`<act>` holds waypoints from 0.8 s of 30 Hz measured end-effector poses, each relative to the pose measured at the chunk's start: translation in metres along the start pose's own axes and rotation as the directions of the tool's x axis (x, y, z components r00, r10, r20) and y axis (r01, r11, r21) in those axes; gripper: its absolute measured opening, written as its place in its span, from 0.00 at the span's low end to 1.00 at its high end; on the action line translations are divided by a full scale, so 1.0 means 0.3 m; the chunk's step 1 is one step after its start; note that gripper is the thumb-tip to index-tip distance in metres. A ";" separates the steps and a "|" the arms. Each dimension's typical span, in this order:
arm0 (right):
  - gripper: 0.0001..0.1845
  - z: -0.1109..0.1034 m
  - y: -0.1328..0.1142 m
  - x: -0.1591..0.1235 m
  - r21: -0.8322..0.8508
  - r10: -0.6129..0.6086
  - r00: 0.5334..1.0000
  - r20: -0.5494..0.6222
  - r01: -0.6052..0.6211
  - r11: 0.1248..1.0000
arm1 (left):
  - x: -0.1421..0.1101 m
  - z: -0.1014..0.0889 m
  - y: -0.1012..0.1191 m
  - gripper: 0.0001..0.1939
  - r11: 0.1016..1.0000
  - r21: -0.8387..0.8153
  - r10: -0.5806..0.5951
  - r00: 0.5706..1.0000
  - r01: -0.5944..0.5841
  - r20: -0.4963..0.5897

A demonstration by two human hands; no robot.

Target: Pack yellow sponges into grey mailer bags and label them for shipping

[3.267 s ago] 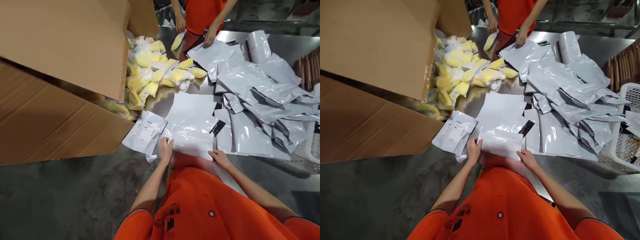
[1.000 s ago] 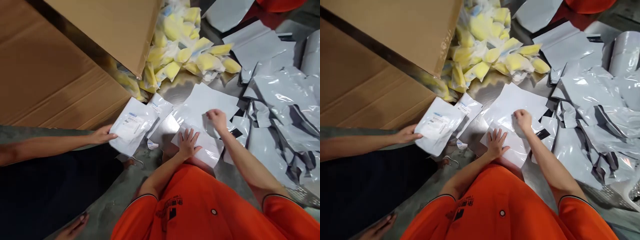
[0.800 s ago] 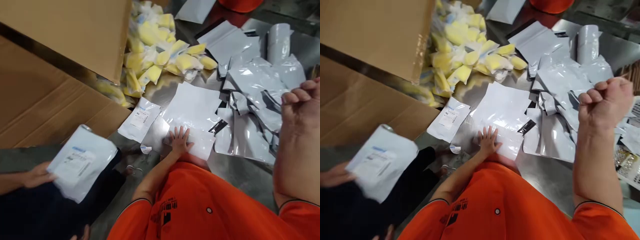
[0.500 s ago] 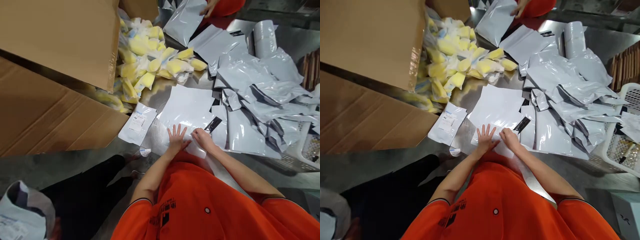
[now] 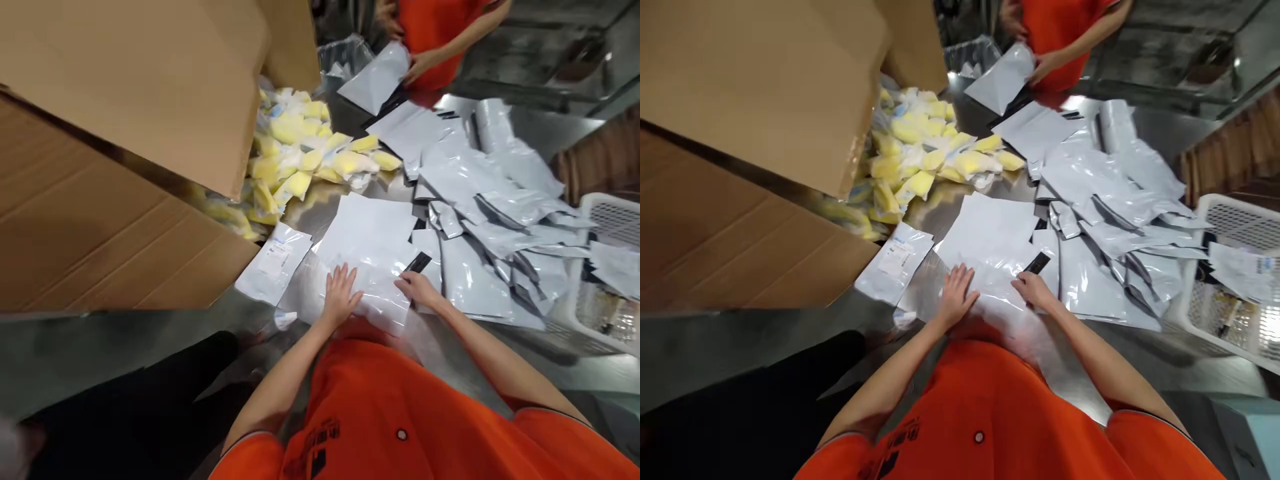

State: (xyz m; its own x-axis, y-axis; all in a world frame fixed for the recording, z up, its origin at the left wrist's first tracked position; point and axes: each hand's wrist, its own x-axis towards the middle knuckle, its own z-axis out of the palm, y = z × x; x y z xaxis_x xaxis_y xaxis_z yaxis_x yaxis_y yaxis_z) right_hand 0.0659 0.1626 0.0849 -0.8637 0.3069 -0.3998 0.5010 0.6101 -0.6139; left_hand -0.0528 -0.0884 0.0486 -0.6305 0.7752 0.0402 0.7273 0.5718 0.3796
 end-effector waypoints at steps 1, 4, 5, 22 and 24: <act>0.20 -0.072 0.001 -0.032 0.047 0.004 0.997 -0.076 0.000 0.999 | -0.036 0.000 -0.005 0.30 1.000 -0.022 -0.011 1.000 0.011 -0.029; 0.21 -0.315 0.060 -0.171 0.193 0.113 0.912 -0.395 -0.038 0.981 | -0.150 0.036 -0.041 0.28 0.992 -0.116 -0.058 0.995 0.048 -0.082; 0.21 -0.387 0.095 -0.222 0.238 0.181 0.856 -0.485 -0.070 0.969 | -0.186 0.055 -0.053 0.28 0.987 -0.151 -0.069 0.994 0.056 -0.085; 0.16 0.094 -0.508 -0.296 0.311 -0.472 0.878 -0.083 0.473 0.824 | -0.266 -0.187 0.283 0.38 0.195 -0.935 -0.165 0.949 0.298 0.268; 0.15 0.242 -0.589 -0.279 0.385 -0.509 0.861 0.018 0.463 0.798 | -0.324 -0.219 0.244 0.26 0.211 -0.927 -0.327 0.916 0.310 0.232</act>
State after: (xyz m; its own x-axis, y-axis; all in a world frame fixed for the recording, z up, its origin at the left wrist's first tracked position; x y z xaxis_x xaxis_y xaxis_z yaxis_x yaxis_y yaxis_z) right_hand 0.0538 -0.0240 0.1773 -0.9972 -0.0595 -0.0444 0.0209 0.3477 -0.9374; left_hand 0.0439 -0.1396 0.1332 -0.7526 0.5855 -0.3014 -0.2937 0.1113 0.9494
